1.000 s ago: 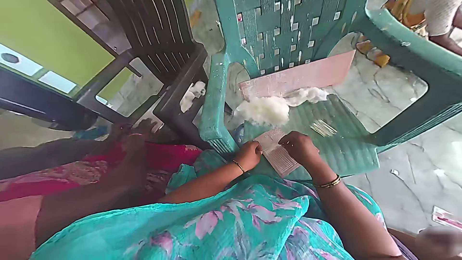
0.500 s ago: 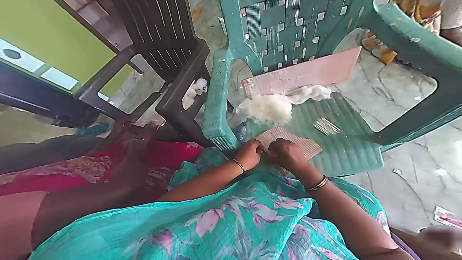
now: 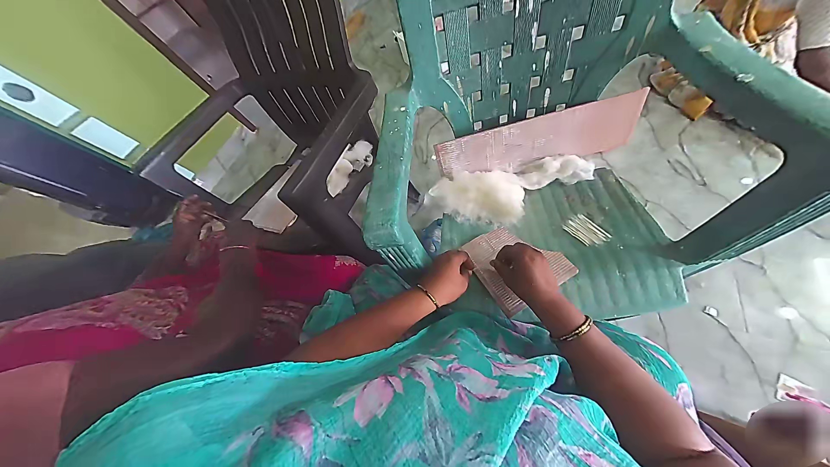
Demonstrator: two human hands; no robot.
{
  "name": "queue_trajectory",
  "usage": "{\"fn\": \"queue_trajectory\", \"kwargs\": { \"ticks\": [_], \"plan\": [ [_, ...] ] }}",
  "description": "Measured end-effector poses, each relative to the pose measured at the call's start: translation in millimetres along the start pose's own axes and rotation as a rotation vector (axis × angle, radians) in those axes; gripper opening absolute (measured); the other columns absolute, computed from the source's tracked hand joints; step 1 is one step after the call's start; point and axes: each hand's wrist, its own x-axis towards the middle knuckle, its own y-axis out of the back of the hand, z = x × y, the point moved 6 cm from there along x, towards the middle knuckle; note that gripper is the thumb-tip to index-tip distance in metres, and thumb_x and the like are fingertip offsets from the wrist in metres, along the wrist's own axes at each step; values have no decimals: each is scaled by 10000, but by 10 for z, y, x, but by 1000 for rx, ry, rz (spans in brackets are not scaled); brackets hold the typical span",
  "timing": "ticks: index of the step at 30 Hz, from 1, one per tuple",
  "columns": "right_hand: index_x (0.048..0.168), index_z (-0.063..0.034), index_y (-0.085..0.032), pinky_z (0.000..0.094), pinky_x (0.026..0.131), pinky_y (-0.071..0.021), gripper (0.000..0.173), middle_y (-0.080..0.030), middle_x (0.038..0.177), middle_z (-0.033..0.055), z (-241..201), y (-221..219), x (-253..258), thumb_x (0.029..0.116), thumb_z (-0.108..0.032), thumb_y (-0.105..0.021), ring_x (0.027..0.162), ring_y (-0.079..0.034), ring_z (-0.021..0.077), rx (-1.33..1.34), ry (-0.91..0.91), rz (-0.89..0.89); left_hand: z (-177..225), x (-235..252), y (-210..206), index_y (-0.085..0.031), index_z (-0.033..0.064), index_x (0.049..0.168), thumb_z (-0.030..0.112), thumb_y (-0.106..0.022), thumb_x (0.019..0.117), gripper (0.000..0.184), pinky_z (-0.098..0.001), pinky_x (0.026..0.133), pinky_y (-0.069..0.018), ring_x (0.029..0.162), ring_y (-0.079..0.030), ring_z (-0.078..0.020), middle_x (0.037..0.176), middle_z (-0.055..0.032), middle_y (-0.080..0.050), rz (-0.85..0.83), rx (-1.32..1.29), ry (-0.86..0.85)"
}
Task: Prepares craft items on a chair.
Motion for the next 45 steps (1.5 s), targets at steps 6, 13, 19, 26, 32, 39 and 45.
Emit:
{"fn": "queue_trajectory", "kwargs": {
  "ticks": [6, 13, 19, 26, 32, 39, 45],
  "plan": [
    [1070, 17, -710, 571, 933, -511, 217, -678, 1021, 227, 47, 9, 23, 922, -138, -743, 1044, -649, 413, -6, 0, 68, -29, 20, -50, -667, -27, 1222, 111, -532, 1050, 259, -452, 1049, -498, 1165, -648, -308, 1236, -214, -660, -16, -4, 4],
    [1051, 5, -734, 584, 947, -490, 144, -681, 1041, 232, 183, 108, 45, 935, -71, -697, 1061, -635, 423, 16, -5, 192, 44, -19, -64, -666, -49, 1217, 85, -517, 1052, 260, -449, 1103, -456, 1239, -615, -321, 1252, -222, -659, -11, 31, -31],
    [1010, -33, -766, 551, 914, -515, 109, -707, 1010, 185, 175, 206, 17, 922, -75, -717, 1021, -658, 368, 56, 37, 152, 89, 7, 1, -677, -49, 1197, 61, -514, 1042, 250, -452, 1080, -472, 1210, -625, -329, 1211, -219, -669, 37, 26, -79],
    [1050, -122, -818, 580, 926, -494, 183, -720, 988, 189, 92, 77, -22, 937, -128, -674, 1037, -656, 389, -2, 122, -18, 170, 12, 69, -684, -42, 1179, 48, -533, 1026, 233, -479, 1054, -486, 1191, -628, -342, 1195, -221, -664, 45, 69, -92],
    [1115, -171, -808, 615, 946, -469, 224, -730, 1005, 177, 48, -18, -29, 982, -202, -631, 1050, -662, 386, -101, 135, -103, 179, 67, 106, -680, -33, 1204, 45, -531, 1030, 242, -486, 1078, -473, 1231, -611, -346, 1233, -220, -658, 40, 121, -92],
    [1095, -75, -789, 543, 922, -516, 210, -716, 1008, 195, 154, 130, -16, 967, -104, -626, 1006, -674, 362, 21, 5, 49, 111, 110, 4, -671, -35, 1229, 49, -530, 1029, 259, -495, 1085, -470, 1241, -608, -358, 1249, -231, -650, -1, 140, -70],
    [1184, -76, -753, 584, 997, -478, 270, -691, 1183, 201, 212, 118, 56, 973, -46, -587, 1168, -624, 400, -78, 110, 173, 62, 97, -78, -660, -39, 1235, 49, -505, 1037, 266, -497, 1086, -473, 1262, -599, -356, 1274, -234, -639, -13, 143, -65]
  ]
}}
